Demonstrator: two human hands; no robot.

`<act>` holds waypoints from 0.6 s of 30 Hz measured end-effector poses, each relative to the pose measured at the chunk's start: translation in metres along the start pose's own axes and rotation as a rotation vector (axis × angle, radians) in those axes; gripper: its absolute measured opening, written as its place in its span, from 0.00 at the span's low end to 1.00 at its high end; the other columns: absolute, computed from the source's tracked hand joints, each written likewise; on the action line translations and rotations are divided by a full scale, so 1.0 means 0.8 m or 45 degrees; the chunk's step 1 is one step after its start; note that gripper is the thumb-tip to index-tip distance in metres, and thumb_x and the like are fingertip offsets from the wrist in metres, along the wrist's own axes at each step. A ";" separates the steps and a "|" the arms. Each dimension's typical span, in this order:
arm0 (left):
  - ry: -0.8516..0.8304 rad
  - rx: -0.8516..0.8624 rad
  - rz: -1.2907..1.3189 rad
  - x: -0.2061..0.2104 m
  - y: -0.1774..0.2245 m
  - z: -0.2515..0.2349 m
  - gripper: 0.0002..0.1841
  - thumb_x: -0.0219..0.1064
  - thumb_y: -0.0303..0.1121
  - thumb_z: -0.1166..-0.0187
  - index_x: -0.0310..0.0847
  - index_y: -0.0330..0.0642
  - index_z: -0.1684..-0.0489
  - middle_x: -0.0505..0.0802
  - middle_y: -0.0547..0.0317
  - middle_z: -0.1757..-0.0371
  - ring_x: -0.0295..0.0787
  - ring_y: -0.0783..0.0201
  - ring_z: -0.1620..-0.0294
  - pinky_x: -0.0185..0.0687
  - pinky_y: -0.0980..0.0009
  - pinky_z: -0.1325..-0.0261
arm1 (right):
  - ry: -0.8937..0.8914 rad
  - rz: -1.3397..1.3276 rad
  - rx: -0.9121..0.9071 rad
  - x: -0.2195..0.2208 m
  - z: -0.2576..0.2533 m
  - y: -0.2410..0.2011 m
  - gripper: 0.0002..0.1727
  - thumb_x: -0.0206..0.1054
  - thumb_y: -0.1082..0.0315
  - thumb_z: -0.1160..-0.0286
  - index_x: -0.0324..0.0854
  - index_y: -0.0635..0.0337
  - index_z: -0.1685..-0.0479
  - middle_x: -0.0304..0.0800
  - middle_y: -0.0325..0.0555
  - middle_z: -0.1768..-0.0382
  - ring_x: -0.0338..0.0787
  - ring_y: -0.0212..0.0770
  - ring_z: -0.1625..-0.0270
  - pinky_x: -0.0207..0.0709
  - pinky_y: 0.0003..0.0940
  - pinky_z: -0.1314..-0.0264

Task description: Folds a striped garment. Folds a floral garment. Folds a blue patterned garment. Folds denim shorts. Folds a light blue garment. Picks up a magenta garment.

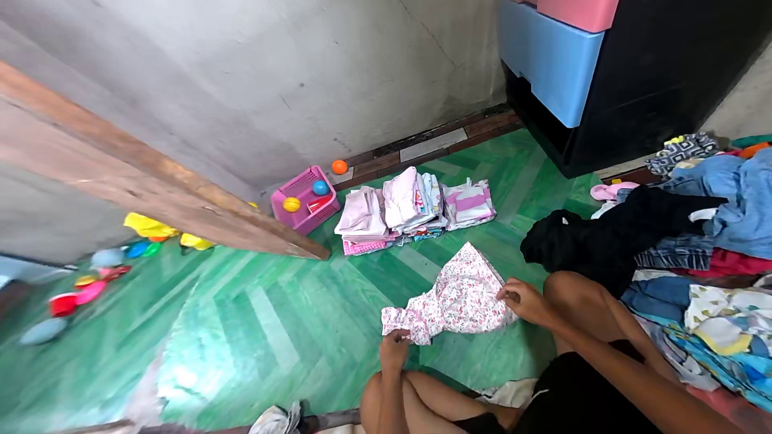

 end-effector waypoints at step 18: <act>0.030 -0.124 -0.162 -0.003 0.005 0.010 0.16 0.66 0.23 0.23 0.87 0.37 0.38 0.91 0.34 0.42 0.87 0.37 0.38 0.78 0.39 0.33 | -0.734 0.659 0.536 0.075 0.019 0.061 0.18 0.66 0.68 0.22 0.83 0.72 0.39 0.82 0.71 0.31 0.79 0.68 0.25 0.71 0.68 0.27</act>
Point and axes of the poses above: each hand's wrist, its own z-axis away from the middle knuckle, its own x-axis out of the palm, y = z × x, the point moved 9 cm from there along -z, towards the middle knuckle
